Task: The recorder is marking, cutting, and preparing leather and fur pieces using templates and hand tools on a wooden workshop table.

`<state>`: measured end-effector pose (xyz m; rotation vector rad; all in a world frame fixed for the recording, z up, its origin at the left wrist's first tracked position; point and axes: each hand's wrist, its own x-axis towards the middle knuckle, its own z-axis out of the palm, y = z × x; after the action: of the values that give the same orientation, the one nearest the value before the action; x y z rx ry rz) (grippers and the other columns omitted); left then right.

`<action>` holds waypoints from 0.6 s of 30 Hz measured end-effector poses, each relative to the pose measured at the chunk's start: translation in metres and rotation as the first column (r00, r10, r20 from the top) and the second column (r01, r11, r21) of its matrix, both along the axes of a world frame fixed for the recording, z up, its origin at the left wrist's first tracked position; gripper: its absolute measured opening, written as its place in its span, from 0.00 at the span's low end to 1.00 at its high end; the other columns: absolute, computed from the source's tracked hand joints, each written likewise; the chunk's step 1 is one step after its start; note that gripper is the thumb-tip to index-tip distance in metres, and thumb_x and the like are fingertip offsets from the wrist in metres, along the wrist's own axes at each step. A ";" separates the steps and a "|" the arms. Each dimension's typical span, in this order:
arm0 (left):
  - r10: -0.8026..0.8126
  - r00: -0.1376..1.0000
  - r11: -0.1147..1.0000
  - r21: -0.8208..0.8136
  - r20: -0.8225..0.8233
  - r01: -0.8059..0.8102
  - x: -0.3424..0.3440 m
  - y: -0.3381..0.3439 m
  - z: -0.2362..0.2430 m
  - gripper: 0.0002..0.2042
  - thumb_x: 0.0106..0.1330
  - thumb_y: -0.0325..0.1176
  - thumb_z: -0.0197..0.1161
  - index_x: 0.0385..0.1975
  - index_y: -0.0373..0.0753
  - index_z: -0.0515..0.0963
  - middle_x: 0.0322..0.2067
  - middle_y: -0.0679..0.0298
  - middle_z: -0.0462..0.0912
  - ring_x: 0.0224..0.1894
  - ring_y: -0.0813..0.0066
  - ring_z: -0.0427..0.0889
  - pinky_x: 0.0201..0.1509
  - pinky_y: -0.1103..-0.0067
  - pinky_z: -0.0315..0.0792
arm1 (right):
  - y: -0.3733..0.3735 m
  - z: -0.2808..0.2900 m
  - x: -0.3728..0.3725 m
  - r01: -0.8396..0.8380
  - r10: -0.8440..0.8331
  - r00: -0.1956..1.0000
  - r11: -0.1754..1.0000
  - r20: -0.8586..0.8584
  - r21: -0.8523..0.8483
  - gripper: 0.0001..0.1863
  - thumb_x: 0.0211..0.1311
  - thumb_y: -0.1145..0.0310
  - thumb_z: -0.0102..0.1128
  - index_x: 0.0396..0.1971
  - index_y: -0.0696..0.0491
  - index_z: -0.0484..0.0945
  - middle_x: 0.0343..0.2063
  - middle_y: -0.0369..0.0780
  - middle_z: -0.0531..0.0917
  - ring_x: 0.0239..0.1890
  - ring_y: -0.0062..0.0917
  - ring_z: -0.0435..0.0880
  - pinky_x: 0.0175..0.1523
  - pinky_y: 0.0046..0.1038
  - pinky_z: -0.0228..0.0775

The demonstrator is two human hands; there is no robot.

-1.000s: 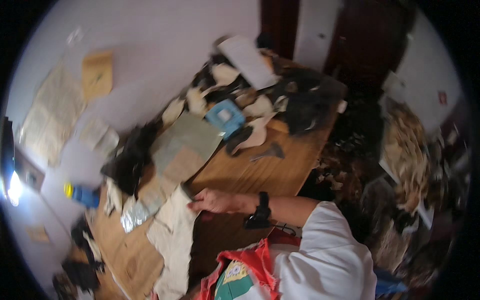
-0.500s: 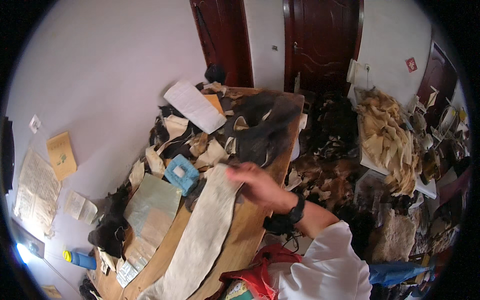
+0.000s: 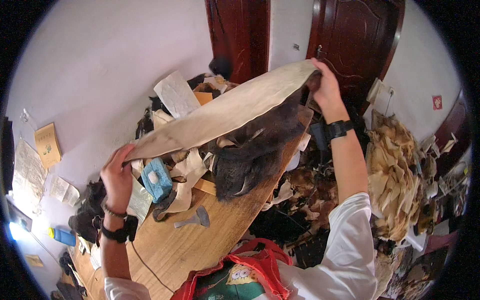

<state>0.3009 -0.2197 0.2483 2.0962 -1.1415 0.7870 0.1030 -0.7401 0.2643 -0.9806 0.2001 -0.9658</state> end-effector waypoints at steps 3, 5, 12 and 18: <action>-0.055 0.993 0.994 0.100 0.100 0.045 -0.009 -0.036 -0.012 0.22 0.50 0.15 0.59 0.47 0.38 0.81 0.50 0.57 0.82 0.53 0.56 0.79 0.56 0.68 0.75 | -0.060 -0.032 -0.016 0.051 -0.054 0.986 0.998 -0.157 -0.027 0.14 0.65 0.59 0.61 0.45 0.51 0.82 0.44 0.37 0.83 0.46 0.29 0.80 0.56 0.30 0.69; 0.009 0.999 0.986 0.166 -0.053 0.000 -0.025 -0.035 -0.036 0.19 0.57 0.20 0.63 0.50 0.37 0.80 0.54 0.54 0.80 0.58 0.53 0.76 0.62 0.66 0.71 | -0.052 -0.059 -0.019 0.316 -0.359 0.753 0.932 -0.552 -0.176 0.17 0.64 0.60 0.62 0.47 0.54 0.80 0.47 0.38 0.82 0.48 0.31 0.80 0.57 0.31 0.69; 0.127 0.821 0.950 0.306 -0.556 0.060 -0.081 0.047 -0.138 0.16 0.58 0.23 0.67 0.48 0.35 0.80 0.53 0.55 0.80 0.56 0.52 0.78 0.59 0.66 0.73 | 0.111 -0.166 -0.036 -0.407 -0.609 0.627 0.275 -0.485 -0.871 0.50 0.43 0.61 0.78 0.68 0.51 0.61 0.66 0.49 0.64 0.70 0.49 0.58 0.71 0.49 0.52; 0.281 0.683 0.958 0.234 -0.675 -0.163 -0.121 0.092 -0.146 0.15 0.59 0.24 0.66 0.47 0.36 0.81 0.52 0.55 0.82 0.55 0.57 0.80 0.58 0.69 0.73 | 0.160 -0.211 0.019 -0.557 -0.504 0.768 -0.224 -0.395 -0.800 0.53 0.38 0.68 0.77 0.70 0.39 0.62 0.69 0.51 0.55 0.72 0.53 0.50 0.67 0.72 0.44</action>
<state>0.1801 -0.1276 0.1023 2.3700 -0.5296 -0.0644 0.1218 -0.5800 0.0535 -3.0544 -0.1565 -0.4059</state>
